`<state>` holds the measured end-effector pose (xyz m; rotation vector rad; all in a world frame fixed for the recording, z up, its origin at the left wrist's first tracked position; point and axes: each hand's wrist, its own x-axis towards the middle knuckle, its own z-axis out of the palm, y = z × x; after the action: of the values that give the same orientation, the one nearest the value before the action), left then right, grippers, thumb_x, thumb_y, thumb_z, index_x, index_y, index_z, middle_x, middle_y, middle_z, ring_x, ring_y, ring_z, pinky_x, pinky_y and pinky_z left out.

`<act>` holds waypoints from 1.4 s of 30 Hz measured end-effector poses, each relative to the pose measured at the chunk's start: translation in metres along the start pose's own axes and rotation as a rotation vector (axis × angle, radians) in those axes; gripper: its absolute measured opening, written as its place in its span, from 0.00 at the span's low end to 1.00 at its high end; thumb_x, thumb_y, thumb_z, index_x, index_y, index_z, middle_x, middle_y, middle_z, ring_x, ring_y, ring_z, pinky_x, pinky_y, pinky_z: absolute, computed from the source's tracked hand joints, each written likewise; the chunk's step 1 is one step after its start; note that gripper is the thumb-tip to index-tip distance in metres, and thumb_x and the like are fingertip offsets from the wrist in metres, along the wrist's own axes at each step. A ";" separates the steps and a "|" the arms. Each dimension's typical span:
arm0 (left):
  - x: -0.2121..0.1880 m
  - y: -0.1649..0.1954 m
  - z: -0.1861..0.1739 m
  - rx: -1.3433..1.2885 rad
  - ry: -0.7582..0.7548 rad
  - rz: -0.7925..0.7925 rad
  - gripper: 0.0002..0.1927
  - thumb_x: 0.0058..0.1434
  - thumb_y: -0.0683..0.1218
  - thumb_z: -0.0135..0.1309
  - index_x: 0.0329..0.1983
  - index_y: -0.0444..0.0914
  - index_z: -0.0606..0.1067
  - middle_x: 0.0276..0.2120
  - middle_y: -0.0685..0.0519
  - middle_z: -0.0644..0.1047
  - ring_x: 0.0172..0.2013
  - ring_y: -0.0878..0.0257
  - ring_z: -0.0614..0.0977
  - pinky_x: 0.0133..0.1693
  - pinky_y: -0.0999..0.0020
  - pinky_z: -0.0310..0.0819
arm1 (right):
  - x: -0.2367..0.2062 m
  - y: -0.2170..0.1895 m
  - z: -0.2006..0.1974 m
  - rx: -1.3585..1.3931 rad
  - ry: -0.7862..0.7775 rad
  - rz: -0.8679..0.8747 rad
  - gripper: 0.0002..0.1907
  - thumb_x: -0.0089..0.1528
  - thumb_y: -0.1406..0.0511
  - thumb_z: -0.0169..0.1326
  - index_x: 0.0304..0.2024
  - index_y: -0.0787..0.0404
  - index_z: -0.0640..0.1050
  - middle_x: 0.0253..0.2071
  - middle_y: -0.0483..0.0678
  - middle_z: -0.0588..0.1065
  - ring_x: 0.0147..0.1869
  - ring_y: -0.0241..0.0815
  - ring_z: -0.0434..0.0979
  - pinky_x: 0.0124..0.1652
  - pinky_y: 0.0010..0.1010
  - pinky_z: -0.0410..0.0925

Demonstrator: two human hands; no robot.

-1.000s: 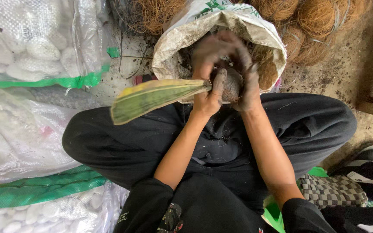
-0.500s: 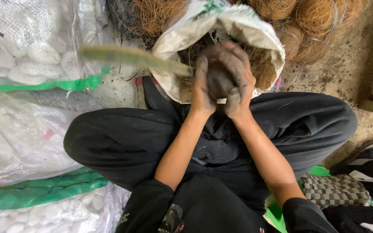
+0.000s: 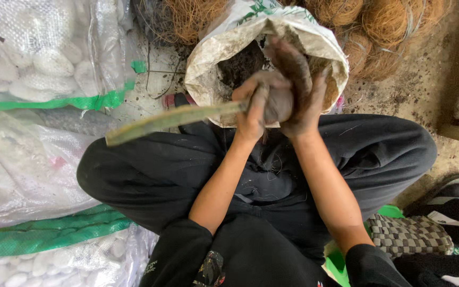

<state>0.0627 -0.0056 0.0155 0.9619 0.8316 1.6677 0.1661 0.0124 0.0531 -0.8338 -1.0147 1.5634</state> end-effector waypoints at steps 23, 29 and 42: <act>-0.002 -0.005 -0.009 -0.495 0.191 -0.456 0.27 0.70 0.59 0.51 0.66 0.40 0.68 0.62 0.48 0.72 0.60 0.57 0.74 0.61 0.58 0.70 | -0.007 -0.007 0.004 -0.877 0.020 -0.573 0.32 0.73 0.49 0.36 0.47 0.64 0.83 0.54 0.57 0.79 0.69 0.58 0.72 0.70 0.47 0.64; -0.010 -0.008 -0.016 -0.394 0.086 -0.258 0.11 0.78 0.42 0.50 0.51 0.28 0.78 0.44 0.45 0.81 0.42 0.58 0.83 0.50 0.63 0.79 | -0.001 0.013 0.012 -0.948 0.072 -0.640 0.31 0.72 0.43 0.31 0.67 0.49 0.72 0.70 0.53 0.71 0.82 0.53 0.63 0.79 0.52 0.39; 0.009 0.019 -0.009 0.597 0.145 0.255 0.35 0.70 0.54 0.52 0.75 0.41 0.55 0.69 0.51 0.60 0.69 0.58 0.65 0.73 0.56 0.60 | -0.010 0.008 -0.011 -0.406 -0.100 -0.076 0.26 0.68 0.51 0.54 0.50 0.69 0.80 0.44 0.57 0.81 0.43 0.46 0.82 0.47 0.34 0.74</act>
<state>0.0450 -0.0030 0.0292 1.4085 1.4006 1.7515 0.1750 0.0042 0.0411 -0.9852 -1.4490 1.3645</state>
